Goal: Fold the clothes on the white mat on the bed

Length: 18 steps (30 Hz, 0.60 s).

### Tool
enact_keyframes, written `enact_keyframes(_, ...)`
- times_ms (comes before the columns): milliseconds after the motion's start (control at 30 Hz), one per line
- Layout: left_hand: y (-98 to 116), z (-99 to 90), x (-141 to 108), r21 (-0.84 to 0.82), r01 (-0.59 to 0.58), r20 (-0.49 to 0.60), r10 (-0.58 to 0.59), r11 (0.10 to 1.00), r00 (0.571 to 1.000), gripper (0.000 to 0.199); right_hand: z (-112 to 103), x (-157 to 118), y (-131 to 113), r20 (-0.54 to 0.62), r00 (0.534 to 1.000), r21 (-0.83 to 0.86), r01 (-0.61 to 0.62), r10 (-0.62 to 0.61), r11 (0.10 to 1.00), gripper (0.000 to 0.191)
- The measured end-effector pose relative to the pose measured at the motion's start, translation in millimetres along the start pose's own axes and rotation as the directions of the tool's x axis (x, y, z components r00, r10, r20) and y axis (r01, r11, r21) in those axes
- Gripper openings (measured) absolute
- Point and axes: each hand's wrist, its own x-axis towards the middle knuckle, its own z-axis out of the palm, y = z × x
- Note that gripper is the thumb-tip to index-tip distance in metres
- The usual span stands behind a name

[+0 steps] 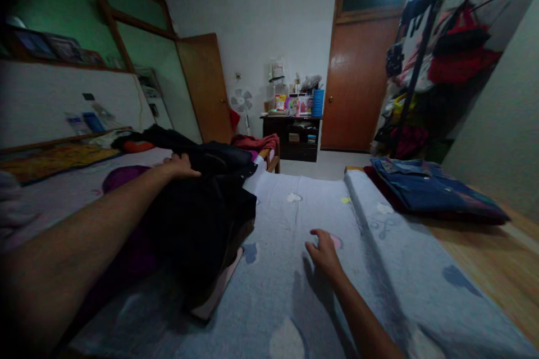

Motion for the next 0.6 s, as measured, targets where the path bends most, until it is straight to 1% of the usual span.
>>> enact_keyframes(33,-3.2,11.2,-1.4,0.09,0.044,0.021,-0.046,0.995,0.999,0.093,7.7,2.2,-17.8,0.047,0.998,0.032,0.039,-0.041,0.999,0.041)
enact_keyframes(100,-5.6,23.5,-2.8,0.222,0.079,0.033,-0.089,0.972,0.995,0.101,27.1,8.5,-57.5,0.167,0.982,0.113,0.07,-0.088,0.991,0.046)
enact_keyframes(167,-4.4,23.9,-2.6,0.293,0.046,0.041,-0.061,0.955,0.997,0.103,50.6,18.2,-96.2,0.284,0.953,0.202,0.047,-0.104,0.978,0.051)
enact_keyframes(233,-1.6,17.6,-1.8,0.344,-0.006,0.045,-0.01,0.939,0.999,0.101,75.9,30.3,-128.3,0.349,0.931,0.314,-0.012,-0.104,0.949,0.061)
enact_keyframes(333,0.6,5.1,2.0,0.368,-0.056,0.071,0.032,0.928,0.997,0.101,111.5,47.7,-161.4,0.358,0.928,0.473,-0.088,-0.1,0.876,0.079)
enact_keyframes(400,-1.6,-2.1,8.6,0.286,-0.062,0.115,0.029,0.956,0.993,0.107,130.7,56.9,-176.9,0.353,0.925,0.581,-0.1,-0.14,0.808,0.087)
enact_keyframes(467,-6.8,-6.8,19.0,0.163,-0.037,0.127,0.016,0.986,0.992,0.112,144.4,65.6,-189.6,0.329,0.923,0.661,-0.074,-0.2,0.747,0.088)
enact_keyframes(533,-13.1,-7.5,31.0,0.078,0.014,0.063,-0.019,0.997,0.998,0.117,152.4,76.3,-200.7,0.277,0.936,0.702,-0.041,-0.219,0.711,0.085)
enact_keyframes(600,-17.7,-3.9,41.7,0.052,0.075,-0.014,-0.074,0.996,0.997,0.126,155.7,90.5,-210.5,0.245,0.952,0.736,-0.057,-0.187,0.675,0.076)
